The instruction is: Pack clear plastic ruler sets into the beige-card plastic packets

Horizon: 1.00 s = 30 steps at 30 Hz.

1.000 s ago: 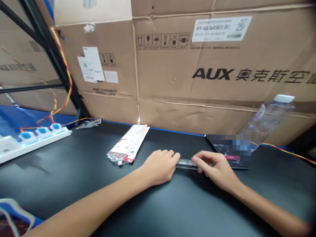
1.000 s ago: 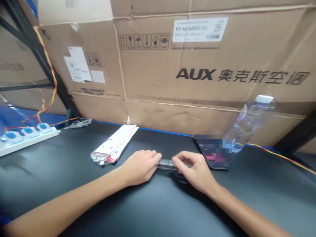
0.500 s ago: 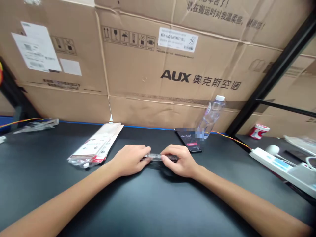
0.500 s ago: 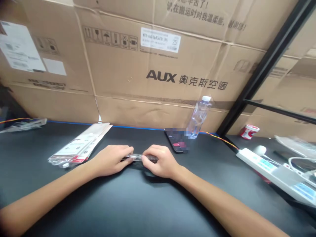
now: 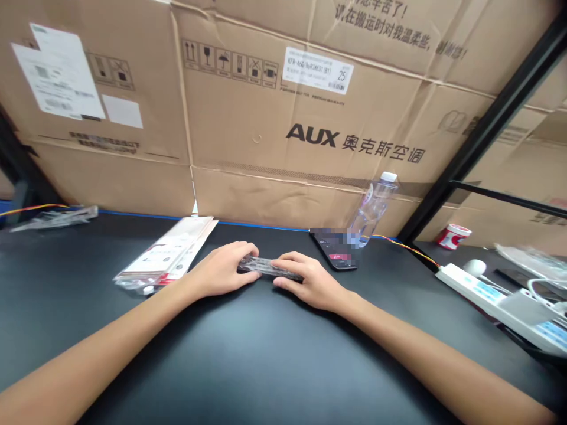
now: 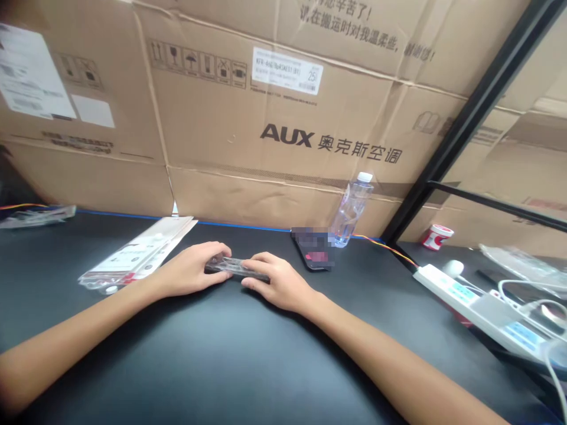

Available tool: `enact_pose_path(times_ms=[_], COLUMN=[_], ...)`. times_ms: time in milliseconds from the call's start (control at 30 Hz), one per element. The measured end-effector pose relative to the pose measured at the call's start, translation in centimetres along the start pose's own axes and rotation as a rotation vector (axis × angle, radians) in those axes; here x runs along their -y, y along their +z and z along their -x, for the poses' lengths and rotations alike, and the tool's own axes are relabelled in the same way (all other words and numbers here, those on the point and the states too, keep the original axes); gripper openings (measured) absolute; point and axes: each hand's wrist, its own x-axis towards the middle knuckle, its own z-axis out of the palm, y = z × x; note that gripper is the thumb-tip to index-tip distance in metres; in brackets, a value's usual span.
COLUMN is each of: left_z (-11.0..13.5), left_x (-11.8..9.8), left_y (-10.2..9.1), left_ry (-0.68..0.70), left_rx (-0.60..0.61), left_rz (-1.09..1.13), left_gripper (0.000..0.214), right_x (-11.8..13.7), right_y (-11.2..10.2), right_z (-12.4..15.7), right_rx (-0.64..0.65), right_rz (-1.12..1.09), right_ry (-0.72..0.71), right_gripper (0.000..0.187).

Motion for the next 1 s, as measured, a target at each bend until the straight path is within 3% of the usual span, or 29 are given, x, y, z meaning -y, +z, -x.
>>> enact_pose_path(times_ms=[200,367,600,733,1000], left_z=[-0.1,-0.1,-0.1,-0.2,0.0], left_x=[-0.7,-1.9,-1.5,-1.4,-1.7], left_y=[-0.4,-0.6,-0.2,0.3,0.8], left_ry=[-0.13,-0.121,-0.092,-0.044,0.034], left_rx=[0.096,0.135,0.113,0.059,0.075], left_rz=[0.249,0.357,0.31,0.246,0.191], left_gripper=[0.022,0.025,0.035,0.037,0.034], right_x=[0.5,1.2,0.8,0.8,1.0], right_y=[-0.2,-0.3,-0.1,-0.3,-0.4], right_z=[0.2,0.6,0.5,0.4,0.6], right_rx=[-0.155,-0.259,-0.197,-0.212,-0.234], right_rz=[-0.071,-0.053,-0.063,-0.065,-0.047], right_ry=[-0.098,-0.19,-0.162,-0.161,-0.166], right_gripper=[0.026,0.02,0.019,0.016,0.008])
